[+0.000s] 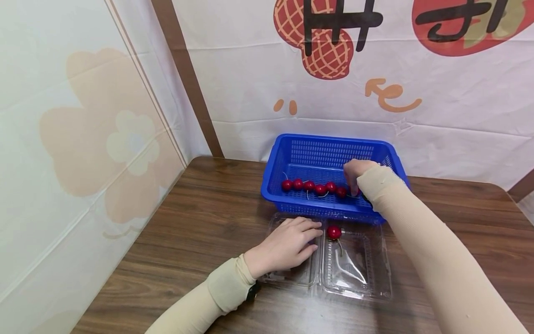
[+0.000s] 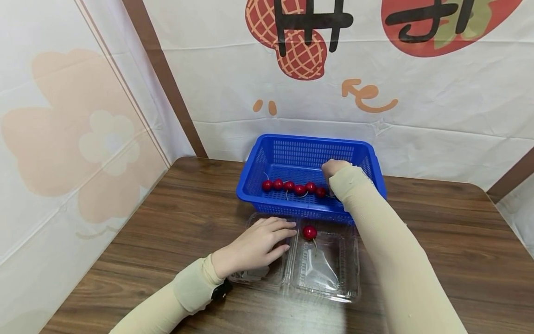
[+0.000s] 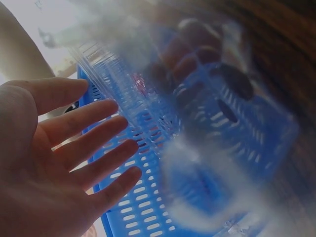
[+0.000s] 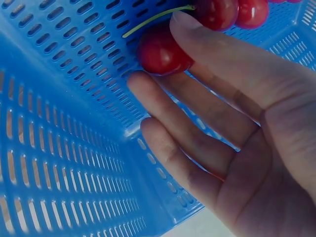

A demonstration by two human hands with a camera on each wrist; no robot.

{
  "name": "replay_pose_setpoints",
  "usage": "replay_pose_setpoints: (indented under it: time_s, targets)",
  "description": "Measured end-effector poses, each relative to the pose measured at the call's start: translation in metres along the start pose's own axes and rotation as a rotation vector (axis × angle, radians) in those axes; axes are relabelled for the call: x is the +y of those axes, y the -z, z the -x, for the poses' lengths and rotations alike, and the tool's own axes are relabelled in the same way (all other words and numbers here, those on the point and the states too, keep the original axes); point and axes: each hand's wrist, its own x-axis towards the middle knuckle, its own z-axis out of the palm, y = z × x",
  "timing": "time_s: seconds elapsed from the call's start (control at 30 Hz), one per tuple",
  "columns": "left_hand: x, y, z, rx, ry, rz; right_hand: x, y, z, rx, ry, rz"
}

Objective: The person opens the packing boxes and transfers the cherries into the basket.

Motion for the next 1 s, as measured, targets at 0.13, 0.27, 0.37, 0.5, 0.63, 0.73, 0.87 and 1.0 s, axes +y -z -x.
replay_pose_setpoints:
  time_s: [0.13, 0.27, 0.37, 0.5, 0.63, 0.73, 0.87, 1.0]
  targets:
    - [0.0003, 0.0005, 0.0000, -0.006, 0.007, 0.005, -0.0005, -0.0014, 0.0007, -0.004, 0.003, -0.046]
    - [0.0009, 0.0011, -0.0002, -0.018, 0.015, 0.013, -0.0009, -0.0031, 0.0018, -0.010, -0.004, -0.075]
    - [0.0013, 0.0014, -0.0007, -0.022, 0.018, 0.015, -0.0005, -0.0038, 0.0020, -0.009, 0.002, -0.064]
    - [0.0013, 0.0014, -0.0011, -0.023, 0.020, 0.018, 0.0013, -0.0043, -0.0002, -0.010, 0.007, -0.057]
    - [0.0010, 0.0010, -0.0009, -0.028, 0.019, 0.009, 0.0038, -0.0046, -0.0042, -0.038, 0.019, -0.065]
    - [0.0009, 0.0005, -0.0010, -0.026, 0.015, -0.002, 0.0050, -0.0047, -0.0064, -0.054, 0.028, -0.079]
    - [0.0014, 0.0012, -0.0013, -0.025, 0.016, -0.004, 0.0056, -0.0044, -0.0074, -0.056, 0.007, -0.104]
    - [0.0015, 0.0019, -0.0013, -0.023, 0.017, -0.001, 0.0045, -0.0028, -0.0063, -0.060, -0.005, -0.101]
